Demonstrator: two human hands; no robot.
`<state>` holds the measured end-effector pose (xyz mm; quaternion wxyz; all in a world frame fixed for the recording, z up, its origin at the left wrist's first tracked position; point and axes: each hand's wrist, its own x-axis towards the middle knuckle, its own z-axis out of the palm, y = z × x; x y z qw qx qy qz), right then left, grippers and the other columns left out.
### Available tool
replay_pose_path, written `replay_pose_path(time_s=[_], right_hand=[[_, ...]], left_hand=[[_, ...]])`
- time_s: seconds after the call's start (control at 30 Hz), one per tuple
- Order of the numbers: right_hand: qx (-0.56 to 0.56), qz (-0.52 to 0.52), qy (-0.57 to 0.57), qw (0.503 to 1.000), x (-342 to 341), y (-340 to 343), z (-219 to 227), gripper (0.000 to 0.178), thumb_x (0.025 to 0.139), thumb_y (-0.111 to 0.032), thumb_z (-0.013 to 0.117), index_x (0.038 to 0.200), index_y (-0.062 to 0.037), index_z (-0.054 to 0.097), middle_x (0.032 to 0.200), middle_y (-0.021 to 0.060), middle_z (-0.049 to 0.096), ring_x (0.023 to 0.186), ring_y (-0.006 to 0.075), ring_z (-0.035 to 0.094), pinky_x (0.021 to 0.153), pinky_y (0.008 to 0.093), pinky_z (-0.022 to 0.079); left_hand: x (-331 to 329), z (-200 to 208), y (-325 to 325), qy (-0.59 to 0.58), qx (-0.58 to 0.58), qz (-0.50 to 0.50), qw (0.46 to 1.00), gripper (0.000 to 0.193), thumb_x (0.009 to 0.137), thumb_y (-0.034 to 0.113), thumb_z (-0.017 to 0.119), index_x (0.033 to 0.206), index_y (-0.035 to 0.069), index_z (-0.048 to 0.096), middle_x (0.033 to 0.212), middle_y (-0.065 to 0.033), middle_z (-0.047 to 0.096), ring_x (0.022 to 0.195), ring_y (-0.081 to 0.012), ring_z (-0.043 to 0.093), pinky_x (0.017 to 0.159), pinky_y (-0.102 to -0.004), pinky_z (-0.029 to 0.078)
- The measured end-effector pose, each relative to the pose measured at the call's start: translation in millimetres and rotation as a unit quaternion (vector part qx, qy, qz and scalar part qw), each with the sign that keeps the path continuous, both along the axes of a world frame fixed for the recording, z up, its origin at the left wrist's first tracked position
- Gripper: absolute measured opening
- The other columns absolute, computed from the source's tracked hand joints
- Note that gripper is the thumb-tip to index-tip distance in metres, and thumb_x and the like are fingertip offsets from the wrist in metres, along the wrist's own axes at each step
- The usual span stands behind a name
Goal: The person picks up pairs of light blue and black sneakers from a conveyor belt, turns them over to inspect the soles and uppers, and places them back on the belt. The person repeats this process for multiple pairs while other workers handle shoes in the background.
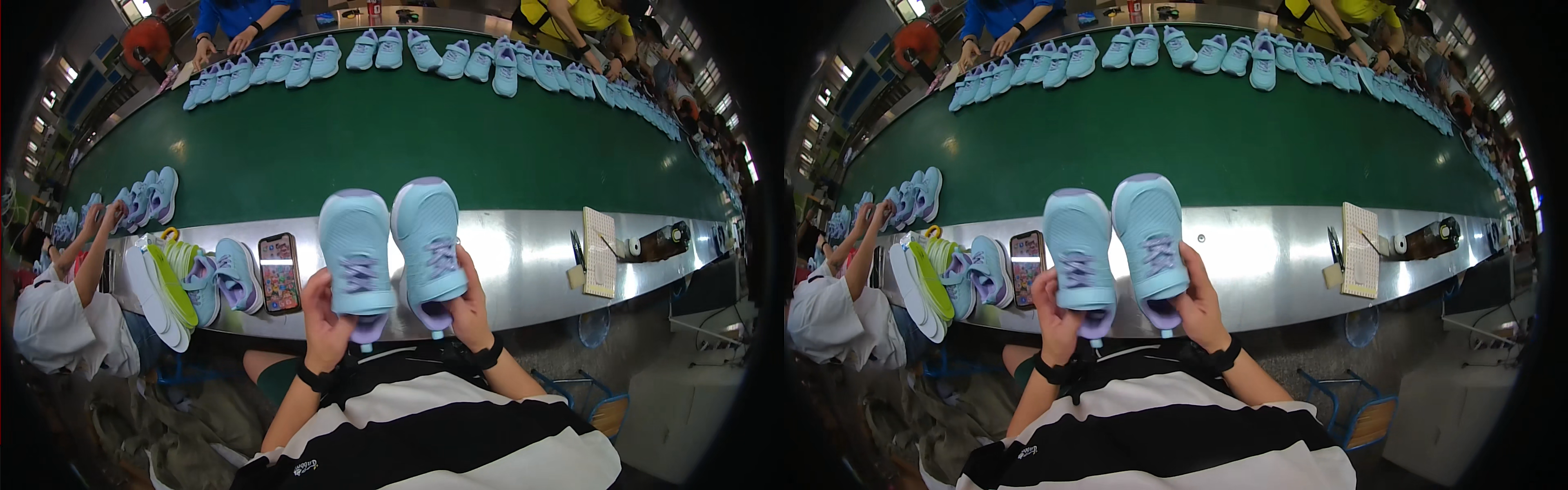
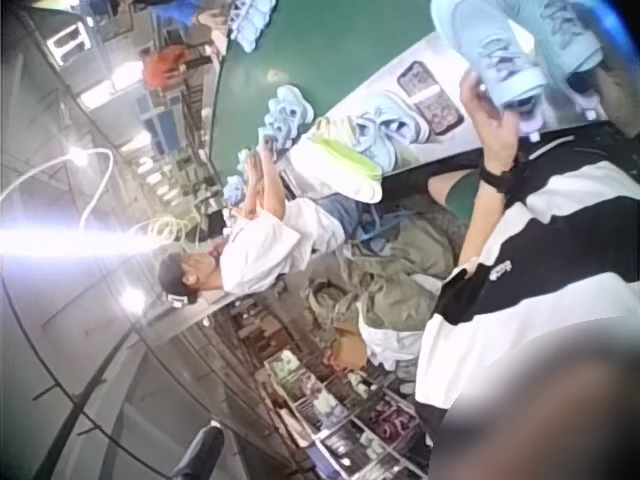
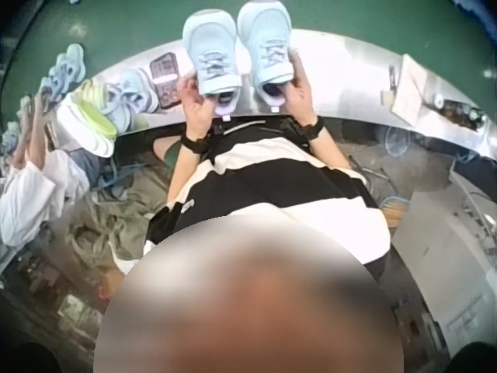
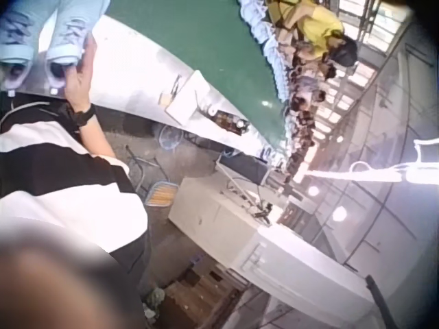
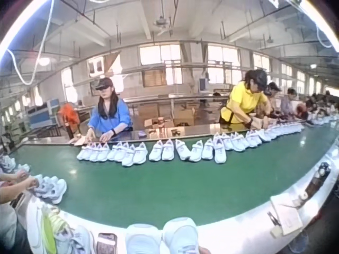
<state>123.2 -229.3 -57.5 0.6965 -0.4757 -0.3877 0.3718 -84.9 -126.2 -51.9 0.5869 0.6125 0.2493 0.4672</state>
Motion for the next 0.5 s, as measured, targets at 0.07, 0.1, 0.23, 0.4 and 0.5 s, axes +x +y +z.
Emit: replay_pose_path(time_s=[0.07,0.1,0.23,0.4,0.5], right_hand=[[0.108,-0.119,-0.274,0.948,4.4,8.8,-0.5,0.073,0.075,0.004,0.056,0.146,-0.0103,0.044,0.139,0.0196,0.043,0.127,0.0321,0.046,0.108,0.0401,0.037],[0.103,-0.129,-0.297,0.941,5.0,7.8,0.2,0.071,0.074,0.002,0.057,0.143,-0.0107,0.048,0.138,0.0206,0.043,0.125,0.0338,0.046,0.106,0.0414,0.038],[0.078,-0.161,-0.386,0.905,11.2,4.2,2.6,0.068,0.069,-0.002,0.061,0.136,-0.0122,0.057,0.135,0.0221,0.044,0.117,0.0362,0.048,0.101,0.0439,0.041],[-0.064,-0.13,-0.478,0.866,4.7,-4.9,5.3,0.069,0.066,-0.007,0.066,0.134,-0.0109,0.058,0.13,0.0194,0.048,0.107,0.0346,0.05,0.091,0.0417,0.045],[-0.128,-0.069,-0.482,0.864,8.3,-4.0,6.2,0.071,0.072,-0.015,0.072,0.139,-0.0091,0.053,0.124,0.0172,0.052,0.104,0.0332,0.051,0.09,0.0407,0.047]], left_hand=[[1.0,2.6,3.2,0.082,0.184,0.084,0.976,0.07,0.071,-0.003,0.072,0.133,0.013,0.042,0.129,-0.0165,0.043,0.119,-0.0298,0.048,0.102,-0.0423,0.04],[0.2,4.6,3.0,0.113,0.219,0.099,0.964,0.069,0.071,-0.001,0.074,0.131,0.015,0.043,0.128,-0.0173,0.043,0.118,-0.0312,0.048,0.101,-0.0429,0.04],[-4.7,15.0,-1.4,0.202,0.281,0.154,0.926,0.063,0.072,0.001,0.075,0.127,0.015,0.048,0.124,-0.0177,0.043,0.115,-0.0346,0.048,0.099,-0.0422,0.04],[-4.7,18.7,-7.9,0.36,0.222,0.123,0.898,0.062,0.075,0.009,0.077,0.131,0.01,0.052,0.117,-0.0187,0.046,0.109,-0.0325,0.05,0.095,-0.0388,0.041],[-7.4,12.3,2.5,0.371,0.129,0.053,0.918,0.071,0.074,0.023,0.084,0.133,0.003,0.051,0.11,-0.0164,0.05,0.102,-0.0327,0.052,0.094,-0.039,0.043]])
